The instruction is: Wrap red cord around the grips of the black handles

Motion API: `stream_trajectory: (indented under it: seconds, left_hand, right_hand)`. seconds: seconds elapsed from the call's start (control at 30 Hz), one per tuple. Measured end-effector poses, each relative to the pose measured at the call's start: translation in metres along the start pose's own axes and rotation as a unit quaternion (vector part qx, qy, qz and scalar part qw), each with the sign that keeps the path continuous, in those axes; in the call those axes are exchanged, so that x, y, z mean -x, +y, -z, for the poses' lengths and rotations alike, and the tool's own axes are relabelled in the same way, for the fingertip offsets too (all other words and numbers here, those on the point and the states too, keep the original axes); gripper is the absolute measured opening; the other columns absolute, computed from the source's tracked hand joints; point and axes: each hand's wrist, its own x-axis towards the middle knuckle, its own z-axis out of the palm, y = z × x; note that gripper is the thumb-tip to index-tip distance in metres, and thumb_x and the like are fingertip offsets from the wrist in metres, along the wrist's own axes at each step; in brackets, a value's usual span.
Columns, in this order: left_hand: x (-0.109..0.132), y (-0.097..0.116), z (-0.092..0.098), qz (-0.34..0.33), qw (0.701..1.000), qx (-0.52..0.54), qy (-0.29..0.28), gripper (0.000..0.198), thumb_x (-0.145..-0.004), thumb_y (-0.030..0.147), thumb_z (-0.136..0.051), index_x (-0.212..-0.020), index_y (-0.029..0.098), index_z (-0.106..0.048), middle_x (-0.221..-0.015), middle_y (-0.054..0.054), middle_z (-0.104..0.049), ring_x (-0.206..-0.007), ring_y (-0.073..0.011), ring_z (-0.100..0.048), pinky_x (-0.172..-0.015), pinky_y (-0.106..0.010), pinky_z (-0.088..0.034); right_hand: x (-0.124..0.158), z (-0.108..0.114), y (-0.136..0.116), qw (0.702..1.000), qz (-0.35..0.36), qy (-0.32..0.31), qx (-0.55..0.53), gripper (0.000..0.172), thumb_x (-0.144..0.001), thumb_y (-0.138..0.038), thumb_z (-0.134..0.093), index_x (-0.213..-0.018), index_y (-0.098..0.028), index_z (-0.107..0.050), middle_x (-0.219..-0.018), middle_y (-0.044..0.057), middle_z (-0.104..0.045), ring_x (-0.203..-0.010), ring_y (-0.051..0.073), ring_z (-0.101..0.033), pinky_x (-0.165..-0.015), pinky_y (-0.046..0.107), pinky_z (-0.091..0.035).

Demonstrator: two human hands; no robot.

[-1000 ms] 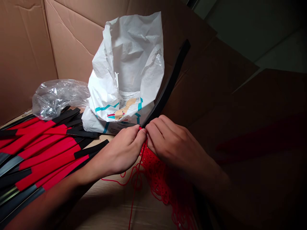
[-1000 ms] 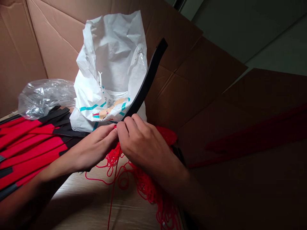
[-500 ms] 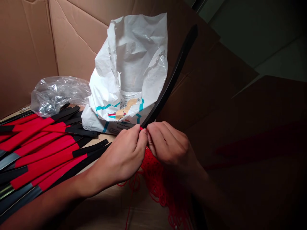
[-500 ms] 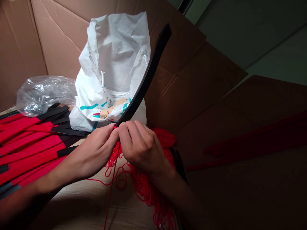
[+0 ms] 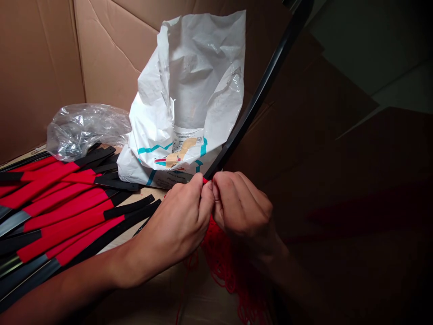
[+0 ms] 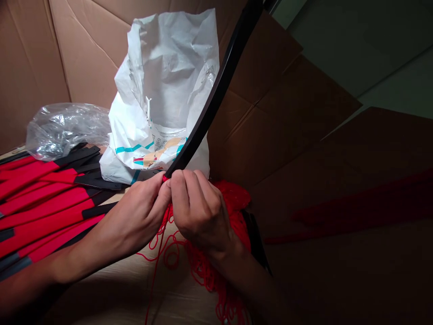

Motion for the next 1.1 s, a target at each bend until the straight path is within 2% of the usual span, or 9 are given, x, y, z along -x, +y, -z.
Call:
stream_trajectory:
  seconds: [0.23,0.33,0.4,0.47,0.57,0.63,0.7,0.83,1.1]
  left_hand:
    - [-0.007,0.002,0.006,0.068,0.995,0.073,0.022,0.023,-0.112,0.027,-0.039,-0.089,0.026,-0.039,-0.082,0.003,-0.046,-0.070,-0.0169,-0.037,-0.067,-0.037,-0.030]
    - [-0.011,0.007,0.013,0.130,0.983,0.128,0.021,0.032,-0.114,0.036,-0.036,-0.085,0.025,-0.043,-0.079,0.003,-0.049,-0.069,-0.0158,-0.041,-0.068,-0.036,-0.033]
    - [-0.013,0.008,0.016,0.150,0.978,0.144,0.022,0.034,-0.114,0.038,-0.036,-0.086,0.024,-0.047,-0.080,0.003,-0.052,-0.070,-0.0154,-0.044,-0.069,-0.036,-0.035]
    - [-0.014,0.009,0.017,0.152,0.978,0.143,0.025,0.033,-0.114,0.038,-0.037,-0.087,0.024,-0.048,-0.080,0.003,-0.054,-0.071,-0.0155,-0.045,-0.070,-0.036,-0.035]
    - [-0.014,0.007,0.016,0.147,0.979,0.136,0.025,0.031,-0.114,0.036,-0.038,-0.086,0.024,-0.047,-0.080,0.003,-0.056,-0.071,-0.0160,-0.047,-0.069,-0.037,-0.034]
    - [-0.015,0.005,0.016,0.149,0.980,0.129,0.023,0.031,-0.114,0.037,-0.038,-0.087,0.024,-0.048,-0.080,0.002,-0.057,-0.071,-0.0165,-0.048,-0.069,-0.036,-0.034]
    - [-0.015,0.004,0.014,0.150,0.981,0.121,0.024,0.032,-0.114,0.037,-0.037,-0.086,0.024,-0.048,-0.079,0.002,-0.057,-0.071,-0.0167,-0.048,-0.069,-0.036,-0.034]
    - [-0.015,0.003,0.010,0.138,0.982,0.129,0.010,0.030,-0.113,0.036,-0.038,-0.088,0.024,-0.048,-0.080,0.001,-0.057,-0.072,-0.0171,-0.048,-0.071,-0.036,-0.035]
    - [-0.013,0.001,0.005,0.139,0.979,0.146,0.006,0.030,-0.114,0.037,-0.037,-0.089,0.024,-0.047,-0.085,0.000,-0.059,-0.077,-0.0174,-0.051,-0.075,-0.035,-0.039]
  right_hand:
    - [-0.011,0.007,0.002,1.000,-0.016,-0.007,-0.014,0.008,-0.097,-0.002,-0.062,-0.095,-0.008,-0.068,-0.073,0.008,-0.064,-0.067,0.020,-0.057,-0.062,0.036,-0.050]
    - [-0.015,0.014,-0.005,0.980,-0.152,-0.022,-0.124,0.011,-0.101,-0.008,-0.062,-0.093,-0.015,-0.065,-0.078,0.005,-0.066,-0.069,0.017,-0.062,-0.065,0.032,-0.053]
    - [-0.012,0.016,-0.015,0.911,-0.313,-0.031,-0.267,0.006,-0.104,-0.020,-0.064,-0.099,-0.018,-0.064,-0.089,0.004,-0.071,-0.078,0.015,-0.069,-0.071,0.027,-0.058]
    - [-0.007,0.016,-0.027,0.805,-0.429,-0.038,-0.409,0.013,-0.107,-0.034,-0.065,-0.108,-0.021,-0.062,-0.102,0.004,-0.074,-0.089,0.015,-0.074,-0.078,0.026,-0.062]
    - [0.000,0.013,-0.039,0.688,-0.488,-0.037,-0.537,0.020,-0.107,-0.043,-0.065,-0.111,-0.024,-0.060,-0.109,0.005,-0.073,-0.090,0.014,-0.074,-0.078,0.026,-0.064]
    - [0.000,0.013,-0.042,0.660,-0.501,-0.048,-0.558,0.017,-0.106,-0.041,-0.064,-0.110,-0.024,-0.060,-0.105,0.004,-0.073,-0.081,0.013,-0.071,-0.073,0.026,-0.063]
    - [-0.002,0.018,-0.041,0.683,-0.509,-0.074,-0.520,0.014,-0.108,-0.037,-0.061,-0.104,-0.024,-0.063,-0.094,0.001,-0.071,-0.072,0.012,-0.066,-0.067,0.023,-0.058]
    - [-0.011,0.030,-0.039,0.773,-0.494,-0.072,-0.392,0.029,-0.107,-0.033,-0.061,-0.081,-0.021,-0.065,-0.066,-0.003,-0.061,-0.057,0.009,-0.053,-0.050,0.019,-0.040]
    - [-0.028,0.032,-0.042,0.807,-0.461,0.022,-0.368,0.027,-0.106,-0.026,-0.063,-0.081,-0.020,-0.069,-0.060,-0.006,-0.057,-0.045,0.006,-0.046,-0.040,0.018,-0.032]
